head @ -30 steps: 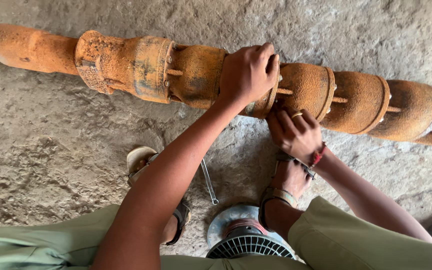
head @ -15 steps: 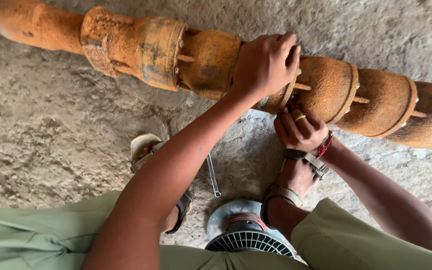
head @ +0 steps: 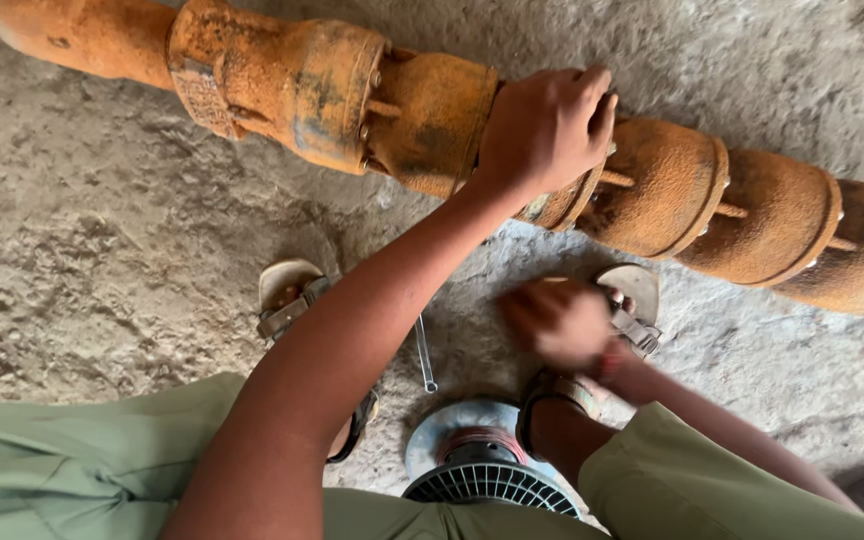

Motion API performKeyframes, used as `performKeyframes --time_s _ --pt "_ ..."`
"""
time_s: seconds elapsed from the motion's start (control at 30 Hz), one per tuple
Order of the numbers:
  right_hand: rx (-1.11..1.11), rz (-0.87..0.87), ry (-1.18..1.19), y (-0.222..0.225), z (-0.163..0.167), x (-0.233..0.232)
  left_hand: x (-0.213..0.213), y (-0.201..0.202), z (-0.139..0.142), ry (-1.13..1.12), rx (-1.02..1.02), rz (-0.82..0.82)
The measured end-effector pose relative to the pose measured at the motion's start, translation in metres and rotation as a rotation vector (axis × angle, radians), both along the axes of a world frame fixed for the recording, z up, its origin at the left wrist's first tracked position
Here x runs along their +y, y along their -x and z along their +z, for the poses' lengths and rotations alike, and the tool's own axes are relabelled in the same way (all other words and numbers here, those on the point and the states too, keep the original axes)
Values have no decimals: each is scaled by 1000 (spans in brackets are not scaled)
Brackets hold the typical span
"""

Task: The person uses a wrench to tighten bolts on a long, rusty, segmented metal object lying on the floor. They systematically move along the object, securing each bolt in sequence.

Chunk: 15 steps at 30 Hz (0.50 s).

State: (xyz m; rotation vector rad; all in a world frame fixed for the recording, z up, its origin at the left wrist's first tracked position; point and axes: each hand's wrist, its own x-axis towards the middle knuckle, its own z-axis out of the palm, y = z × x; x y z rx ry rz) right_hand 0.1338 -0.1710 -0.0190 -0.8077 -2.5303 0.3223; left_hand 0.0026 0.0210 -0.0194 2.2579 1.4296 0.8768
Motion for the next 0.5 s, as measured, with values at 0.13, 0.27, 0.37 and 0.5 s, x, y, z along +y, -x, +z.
performKeyframes --time_s 0.13,0.27,0.37,0.5 --pt "-321 -56 724 92 -19 -19 0 -3 -7 -34 -34 16" --pt "-452 -190 848 141 -41 -19 1 -2 -7 2 -4 -8" --pt "-311 -357 965 142 -51 -21 1 0 -2 -45 -58 16" --pt "-123 -276 859 116 -42 -22 2 2 7 -6 -35 9"
